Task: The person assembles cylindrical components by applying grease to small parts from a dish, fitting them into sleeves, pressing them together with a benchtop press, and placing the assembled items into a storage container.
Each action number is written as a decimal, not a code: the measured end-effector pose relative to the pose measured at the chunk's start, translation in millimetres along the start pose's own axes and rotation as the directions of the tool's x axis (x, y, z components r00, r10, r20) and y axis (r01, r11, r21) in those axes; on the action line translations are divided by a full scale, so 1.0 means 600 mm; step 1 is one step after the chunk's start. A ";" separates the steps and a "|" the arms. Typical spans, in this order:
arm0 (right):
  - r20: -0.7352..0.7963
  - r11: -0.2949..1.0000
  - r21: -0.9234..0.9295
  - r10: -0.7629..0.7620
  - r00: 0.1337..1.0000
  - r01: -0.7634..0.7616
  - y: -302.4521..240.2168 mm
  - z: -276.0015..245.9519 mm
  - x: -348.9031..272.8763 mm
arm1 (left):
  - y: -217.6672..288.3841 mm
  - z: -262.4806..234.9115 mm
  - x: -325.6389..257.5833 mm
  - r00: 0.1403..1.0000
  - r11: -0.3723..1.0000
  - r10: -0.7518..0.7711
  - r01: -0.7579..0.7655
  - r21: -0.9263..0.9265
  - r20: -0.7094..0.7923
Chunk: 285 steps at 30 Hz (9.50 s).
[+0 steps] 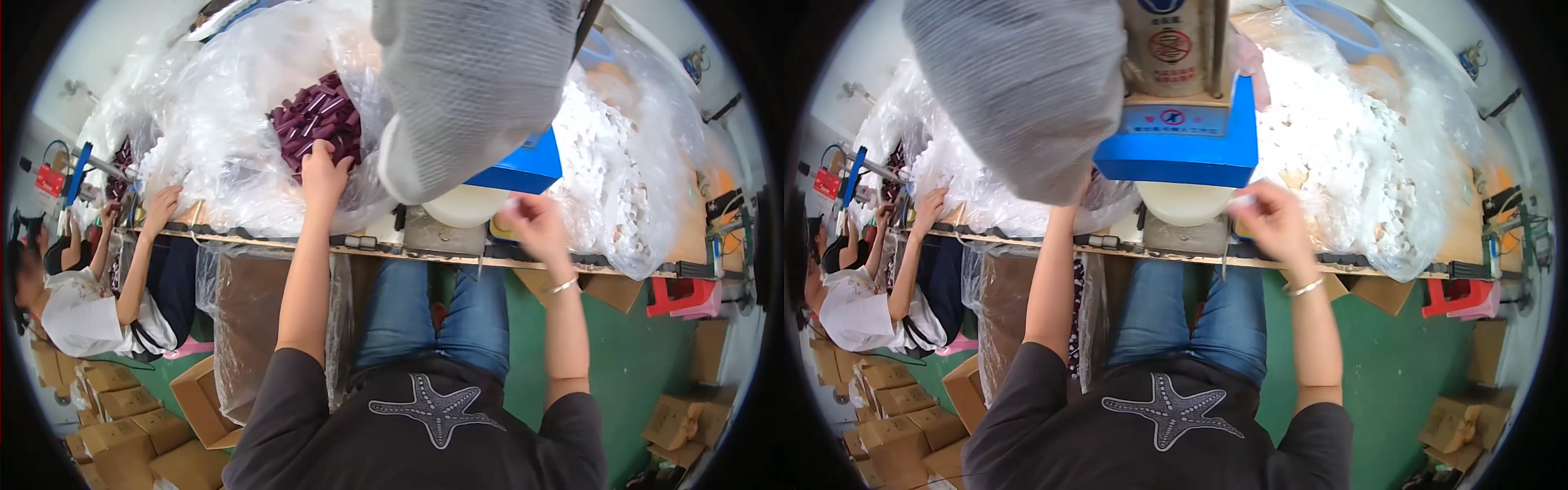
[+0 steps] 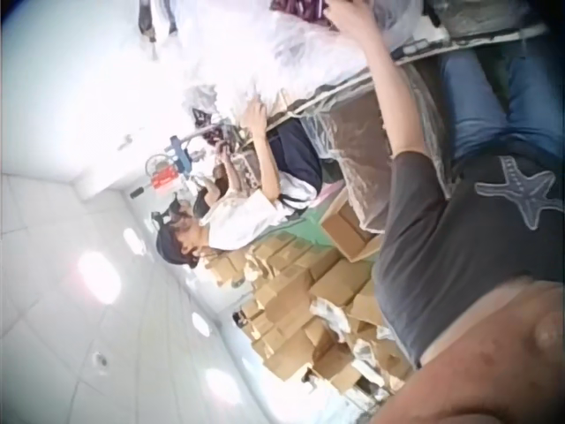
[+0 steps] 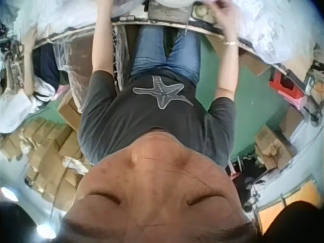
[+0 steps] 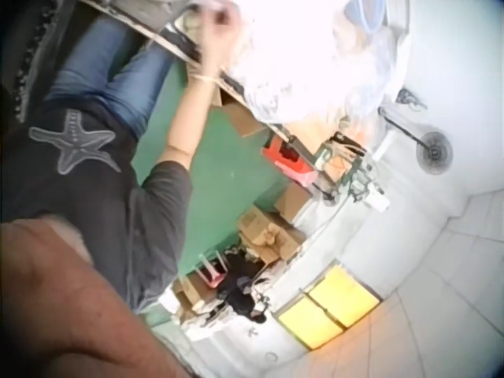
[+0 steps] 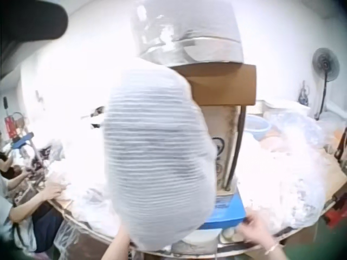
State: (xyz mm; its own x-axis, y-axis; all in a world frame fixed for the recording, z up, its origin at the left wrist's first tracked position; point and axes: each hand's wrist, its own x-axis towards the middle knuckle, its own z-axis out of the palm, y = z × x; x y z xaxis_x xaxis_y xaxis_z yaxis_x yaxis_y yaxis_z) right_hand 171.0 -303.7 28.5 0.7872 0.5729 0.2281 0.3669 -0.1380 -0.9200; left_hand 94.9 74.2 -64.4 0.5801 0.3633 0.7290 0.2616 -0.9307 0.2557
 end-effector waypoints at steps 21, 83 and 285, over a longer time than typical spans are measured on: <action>0.062 0.929 -0.304 -0.200 0.978 0.209 -0.042 0.077 -0.073 | 0.238 -0.185 -0.093 0.939 0.474 -0.052 0.323 -0.819 0.340; -0.058 0.916 0.399 -0.020 0.998 0.042 -0.007 0.020 -0.062 | 0.314 -0.135 -0.109 0.910 0.612 0.006 0.324 -0.721 0.414; 0.289 0.587 -0.694 -0.303 0.908 0.417 0.071 -0.095 -0.004 | 0.466 -0.060 -0.043 0.673 0.877 0.465 -0.262 -0.403 0.575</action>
State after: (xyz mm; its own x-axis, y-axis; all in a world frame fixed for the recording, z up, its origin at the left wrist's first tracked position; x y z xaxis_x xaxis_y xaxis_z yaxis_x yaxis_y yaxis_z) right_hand 212.9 -357.1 6.8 0.4601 0.7958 0.3938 0.8876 -0.4024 -0.2240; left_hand 125.3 -196.8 11.0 0.9557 -0.1644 0.2440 -0.2335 -0.9284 0.2890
